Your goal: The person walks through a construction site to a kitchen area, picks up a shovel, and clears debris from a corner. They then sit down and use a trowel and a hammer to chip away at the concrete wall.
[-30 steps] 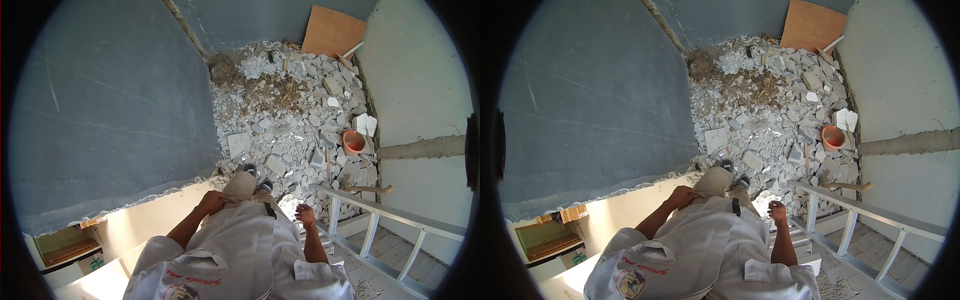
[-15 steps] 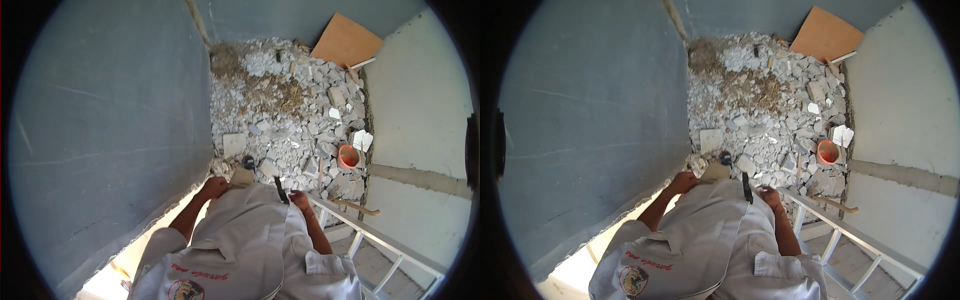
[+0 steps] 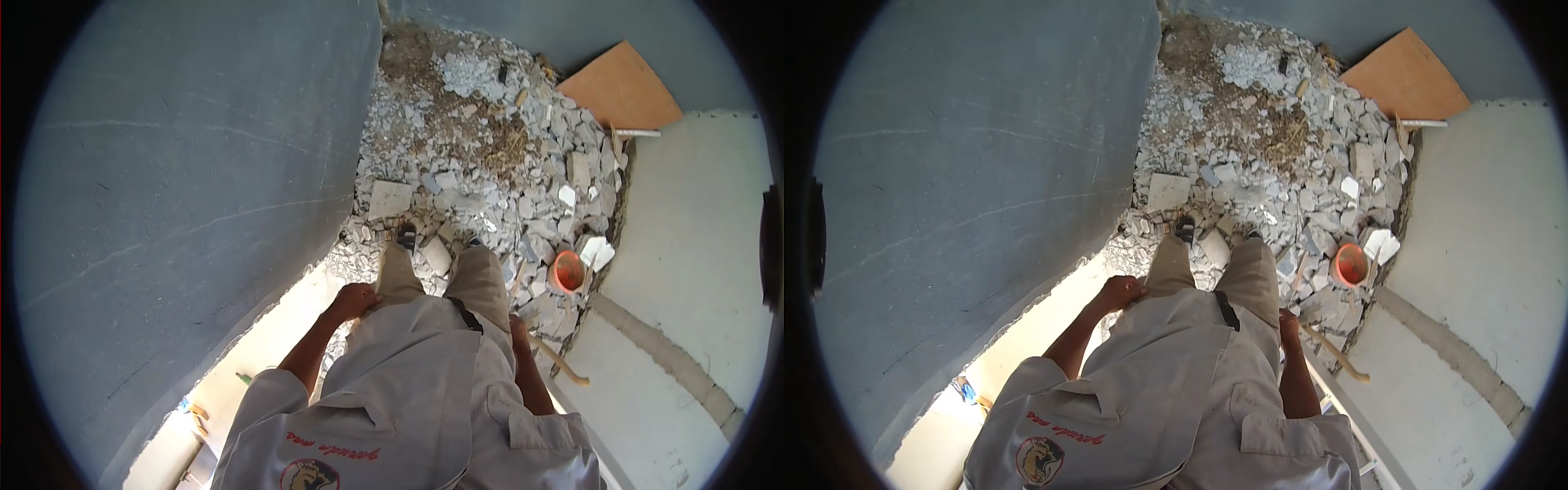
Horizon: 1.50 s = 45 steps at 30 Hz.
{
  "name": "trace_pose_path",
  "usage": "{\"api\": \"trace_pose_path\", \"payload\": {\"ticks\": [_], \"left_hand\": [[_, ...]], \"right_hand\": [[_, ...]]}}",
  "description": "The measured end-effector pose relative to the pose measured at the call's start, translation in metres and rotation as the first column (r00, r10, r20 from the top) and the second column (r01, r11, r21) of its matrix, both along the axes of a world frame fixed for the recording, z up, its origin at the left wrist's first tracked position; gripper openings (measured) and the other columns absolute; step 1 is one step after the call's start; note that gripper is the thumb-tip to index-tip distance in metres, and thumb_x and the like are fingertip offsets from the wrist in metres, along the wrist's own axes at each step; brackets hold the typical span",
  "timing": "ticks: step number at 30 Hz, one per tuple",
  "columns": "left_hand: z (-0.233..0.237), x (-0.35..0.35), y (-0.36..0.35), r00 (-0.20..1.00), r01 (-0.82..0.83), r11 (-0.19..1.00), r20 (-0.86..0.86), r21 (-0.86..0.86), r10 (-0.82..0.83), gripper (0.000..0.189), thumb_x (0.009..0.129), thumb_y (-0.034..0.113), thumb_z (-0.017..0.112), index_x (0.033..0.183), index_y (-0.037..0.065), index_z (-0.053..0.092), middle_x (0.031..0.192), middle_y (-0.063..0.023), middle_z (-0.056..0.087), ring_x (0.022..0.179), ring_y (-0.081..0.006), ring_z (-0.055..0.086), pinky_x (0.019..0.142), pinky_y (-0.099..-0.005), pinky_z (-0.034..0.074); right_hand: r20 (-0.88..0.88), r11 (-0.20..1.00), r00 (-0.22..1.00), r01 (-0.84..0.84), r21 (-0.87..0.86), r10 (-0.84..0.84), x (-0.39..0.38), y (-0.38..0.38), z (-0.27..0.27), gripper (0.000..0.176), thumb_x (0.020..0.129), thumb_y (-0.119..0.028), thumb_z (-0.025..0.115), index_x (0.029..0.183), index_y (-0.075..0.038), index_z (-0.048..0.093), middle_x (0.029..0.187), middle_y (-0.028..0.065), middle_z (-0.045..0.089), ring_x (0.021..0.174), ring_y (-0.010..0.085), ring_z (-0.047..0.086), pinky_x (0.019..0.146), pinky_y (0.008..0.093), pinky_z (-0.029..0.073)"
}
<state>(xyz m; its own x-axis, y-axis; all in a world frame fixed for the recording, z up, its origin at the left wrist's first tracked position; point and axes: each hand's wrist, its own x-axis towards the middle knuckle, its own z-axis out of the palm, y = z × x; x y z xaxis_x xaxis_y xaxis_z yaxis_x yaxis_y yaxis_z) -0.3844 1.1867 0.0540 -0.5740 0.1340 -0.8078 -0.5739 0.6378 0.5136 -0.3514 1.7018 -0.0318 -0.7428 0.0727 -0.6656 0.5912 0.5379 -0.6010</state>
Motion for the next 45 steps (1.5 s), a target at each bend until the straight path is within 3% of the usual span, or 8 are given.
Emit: {"api": "trace_pose_path", "payload": {"ticks": [3,8,12,13,25,35,38,45], "left_hand": [[0.001,-0.002,0.019,0.997,-0.067,0.997,-0.028,-0.027,0.066,0.049,0.083,0.051,0.064,0.095,0.004,0.069,0.089,-0.0159,0.069,0.086,-0.0285,0.065,0.078,-0.0380,0.050],[0.009,-0.017,0.064,0.976,-0.174,0.980,-0.150,-0.098,0.158,0.049,0.084,0.050,0.062,0.088,0.001,0.069,0.087,-0.0178,0.068,0.083,-0.0323,0.066,0.077,-0.0398,0.051],[0.019,-0.021,0.126,0.972,-0.020,0.968,-0.230,-0.248,-0.039,0.044,0.087,0.046,0.058,0.081,0.004,0.068,0.082,-0.0169,0.066,0.082,-0.0357,0.064,0.077,-0.0429,0.051],[0.004,-0.016,0.136,0.970,-0.032,0.963,-0.242,-0.267,-0.034,0.044,0.088,0.046,0.056,0.080,0.004,0.067,0.082,-0.0166,0.066,0.082,-0.0364,0.063,0.077,-0.0440,0.050],[0.018,-0.039,0.192,0.999,0.024,0.943,-0.035,-0.333,-0.037,0.051,0.085,0.054,0.056,0.085,0.004,0.071,0.089,-0.0171,0.069,0.091,-0.0346,0.064,0.084,-0.0432,0.050],[-0.010,0.008,0.194,0.949,0.292,0.893,-0.010,-0.341,-0.314,0.045,0.094,0.045,0.048,0.087,0.006,0.069,0.090,-0.0139,0.068,0.088,-0.0327,0.065,0.080,-0.0434,0.051],[0.043,-0.020,0.211,0.999,0.011,0.951,0.050,-0.308,0.004,0.052,0.088,0.054,0.052,0.088,0.005,0.071,0.094,-0.0170,0.069,0.094,-0.0340,0.064,0.086,-0.0426,0.050],[-0.004,0.033,0.200,0.965,0.091,0.951,-0.208,-0.295,-0.157,0.039,0.094,0.040,0.050,0.102,0.008,0.069,0.095,-0.0133,0.069,0.093,-0.0296,0.065,0.085,-0.0382,0.051]], "right_hand": [[-0.070,0.896,0.895,-0.433,0.102,0.440,-0.016,0.048,-0.050,0.024,0.081,-0.013,0.061,0.101,-0.003,0.069,0.095,0.0145,0.071,0.086,0.0271,0.068,0.075,0.0365,0.052],[0.143,0.997,0.986,-0.079,-0.018,0.080,-0.114,0.061,-0.046,0.035,0.081,-0.027,0.069,0.103,0.001,0.067,0.081,0.0156,0.069,0.061,0.0208,0.068,0.065,0.0336,0.054],[-0.198,0.837,0.814,-0.524,0.160,0.547,-0.198,0.122,-0.055,0.024,0.085,-0.016,0.064,0.102,0.000,0.065,0.081,0.0087,0.067,0.059,0.0131,0.064,0.053,0.0298,0.051],[-0.146,0.984,0.973,-0.176,0.022,0.178,-0.214,0.125,-0.041,0.026,0.083,-0.018,0.065,0.100,0.001,0.067,0.074,0.0123,0.068,0.057,0.0167,0.064,0.056,0.0334,0.051],[0.401,0.880,0.829,0.464,-0.103,-0.390,-0.165,0.304,-0.085,0.009,0.085,-0.018,0.060,0.084,-0.009,0.058,0.065,0.0006,0.052,0.049,0.0134,0.054,0.043,0.0257,0.044],[0.402,0.931,0.863,0.359,-0.060,-0.307,-0.146,0.229,-0.071,0.016,0.087,-0.012,0.058,0.102,-0.006,0.061,0.076,0.0070,0.061,0.054,0.0158,0.059,0.046,0.0274,0.046],[0.351,0.965,0.920,0.230,-0.128,-0.173,-0.181,0.213,-0.076,0.017,0.086,-0.012,0.060,0.101,-0.006,0.062,0.078,0.0073,0.063,0.056,0.0154,0.060,0.047,0.0283,0.047],[0.209,0.969,0.969,0.173,-0.177,-0.135,-0.254,0.195,-0.053,0.019,0.082,-0.012,0.061,0.099,-0.005,0.066,0.072,0.0073,0.063,0.057,0.0148,0.061,0.044,0.0265,0.044]]}}
